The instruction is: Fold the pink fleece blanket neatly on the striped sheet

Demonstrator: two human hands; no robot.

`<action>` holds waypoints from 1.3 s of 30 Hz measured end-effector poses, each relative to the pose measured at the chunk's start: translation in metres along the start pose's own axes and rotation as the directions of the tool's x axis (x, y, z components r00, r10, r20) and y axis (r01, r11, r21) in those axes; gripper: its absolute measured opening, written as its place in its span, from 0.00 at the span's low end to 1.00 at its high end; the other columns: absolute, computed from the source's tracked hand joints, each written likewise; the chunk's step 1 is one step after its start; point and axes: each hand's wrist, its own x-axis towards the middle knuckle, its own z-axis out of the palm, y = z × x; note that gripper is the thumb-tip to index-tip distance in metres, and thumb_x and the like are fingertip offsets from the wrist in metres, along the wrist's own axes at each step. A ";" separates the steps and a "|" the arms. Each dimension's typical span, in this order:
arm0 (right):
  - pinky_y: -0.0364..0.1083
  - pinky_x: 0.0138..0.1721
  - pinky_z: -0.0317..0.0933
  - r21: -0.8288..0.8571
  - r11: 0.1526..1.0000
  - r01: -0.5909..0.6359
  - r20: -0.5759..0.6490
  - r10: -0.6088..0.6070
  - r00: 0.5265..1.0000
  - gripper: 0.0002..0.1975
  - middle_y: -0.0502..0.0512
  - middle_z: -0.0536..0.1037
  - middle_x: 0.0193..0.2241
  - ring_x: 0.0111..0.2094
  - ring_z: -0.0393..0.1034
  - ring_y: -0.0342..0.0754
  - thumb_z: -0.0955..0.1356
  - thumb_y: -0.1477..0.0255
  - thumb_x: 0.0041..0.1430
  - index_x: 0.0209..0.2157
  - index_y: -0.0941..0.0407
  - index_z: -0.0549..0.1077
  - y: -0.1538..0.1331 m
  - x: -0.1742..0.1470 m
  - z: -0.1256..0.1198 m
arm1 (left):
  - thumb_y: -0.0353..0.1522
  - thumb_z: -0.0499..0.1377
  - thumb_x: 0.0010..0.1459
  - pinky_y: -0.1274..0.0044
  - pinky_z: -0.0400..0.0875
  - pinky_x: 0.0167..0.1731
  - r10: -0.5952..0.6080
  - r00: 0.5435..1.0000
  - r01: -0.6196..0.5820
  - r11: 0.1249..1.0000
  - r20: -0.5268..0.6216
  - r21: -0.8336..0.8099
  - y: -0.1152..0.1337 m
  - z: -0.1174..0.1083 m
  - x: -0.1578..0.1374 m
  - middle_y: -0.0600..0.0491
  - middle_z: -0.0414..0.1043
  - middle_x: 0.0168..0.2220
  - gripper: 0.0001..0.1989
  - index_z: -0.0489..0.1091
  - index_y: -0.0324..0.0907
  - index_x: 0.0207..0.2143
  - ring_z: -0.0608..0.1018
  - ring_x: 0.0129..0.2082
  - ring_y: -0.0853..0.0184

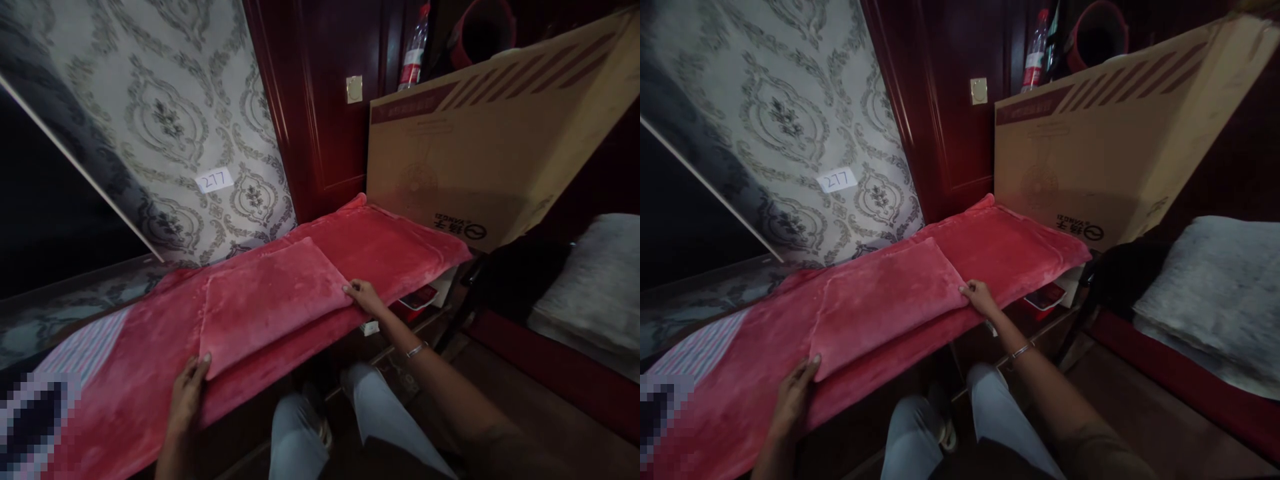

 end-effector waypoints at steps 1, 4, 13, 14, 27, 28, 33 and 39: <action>0.42 0.21 0.52 0.000 1.000 -0.015 0.023 0.015 1.000 0.19 0.44 0.62 0.14 0.19 0.56 0.43 0.68 0.52 0.45 0.21 0.52 0.64 0.000 -0.001 -0.001 | 0.56 0.66 0.39 0.68 0.71 0.41 -0.008 1.000 0.008 1.000 0.009 0.007 0.000 0.000 0.000 0.52 0.76 0.32 0.29 0.75 0.40 0.31 0.76 0.38 0.58; 0.43 0.21 0.53 -0.013 1.000 -0.023 0.053 0.024 0.998 0.19 0.45 0.64 0.14 0.18 0.58 0.44 0.68 0.51 0.47 0.23 0.52 0.66 -0.002 -0.003 -0.005 | 0.58 0.64 0.39 0.70 0.69 0.39 -0.009 1.000 0.009 1.000 0.005 0.026 0.001 0.003 -0.001 0.53 0.73 0.30 0.31 0.74 0.40 0.30 0.74 0.35 0.60; 0.46 0.31 0.57 -0.299 0.951 0.079 -0.001 -0.083 0.997 0.19 0.52 0.74 0.26 0.29 0.66 0.49 0.67 0.52 0.50 0.32 0.54 0.71 -0.011 -0.006 -0.002 | 0.59 0.65 0.36 0.65 0.67 0.52 0.018 1.000 -0.017 0.999 0.020 -0.029 0.022 0.012 -0.012 0.46 0.77 0.39 0.34 0.77 0.40 0.33 0.74 0.49 0.51; 0.46 0.30 0.57 -0.299 0.951 0.074 0.012 -0.074 0.997 0.19 0.51 0.74 0.26 0.29 0.66 0.49 0.68 0.52 0.51 0.33 0.54 0.71 -0.011 -0.005 -0.001 | 0.59 0.65 0.35 0.65 0.68 0.51 -0.004 0.999 0.005 1.000 0.039 -0.025 0.023 0.011 -0.013 0.47 0.77 0.37 0.34 0.77 0.40 0.33 0.75 0.47 0.50; 0.41 0.17 0.56 0.114 0.975 -0.193 0.171 0.172 0.970 0.22 0.54 0.75 0.30 0.25 0.65 0.45 0.70 0.54 0.48 0.39 0.54 0.70 -0.035 -0.001 0.012 | 0.53 0.65 0.44 0.65 0.71 0.45 -0.153 0.988 0.151 0.984 -0.007 -0.089 0.052 0.015 -0.012 0.46 0.78 0.42 0.28 0.76 0.41 0.40 0.77 0.45 0.53; 0.41 0.17 0.55 0.144 0.974 -0.176 0.166 0.151 0.974 0.20 0.52 0.73 0.26 0.23 0.63 0.44 0.71 0.55 0.48 0.37 0.55 0.69 -0.034 0.000 0.013 | 0.52 0.65 0.43 0.66 0.71 0.42 -0.150 0.989 0.149 0.985 0.001 -0.088 0.055 0.014 -0.011 0.47 0.78 0.38 0.28 0.76 0.40 0.38 0.77 0.42 0.54; 0.41 0.17 0.55 0.173 0.969 -0.176 0.146 0.152 0.978 0.18 0.46 0.67 0.18 0.19 0.59 0.42 0.71 0.56 0.43 0.31 0.54 0.68 -0.020 -0.002 0.010 | 0.53 0.66 0.37 0.67 0.71 0.36 -0.133 0.989 0.127 0.988 -0.066 -0.085 0.051 0.010 -0.008 0.50 0.76 0.30 0.26 0.75 0.41 0.31 0.76 0.34 0.57; 0.44 0.23 0.63 0.093 0.974 -0.205 0.121 0.193 0.974 0.19 0.53 0.76 0.29 0.27 0.69 0.48 0.71 0.55 0.47 0.36 0.54 0.71 -0.014 -0.005 0.006 | 0.56 0.68 0.29 0.71 0.68 0.27 -0.170 0.984 0.174 0.980 0.042 -0.093 0.044 0.007 -0.011 0.54 0.72 0.23 0.29 0.72 0.42 0.25 0.72 0.26 0.62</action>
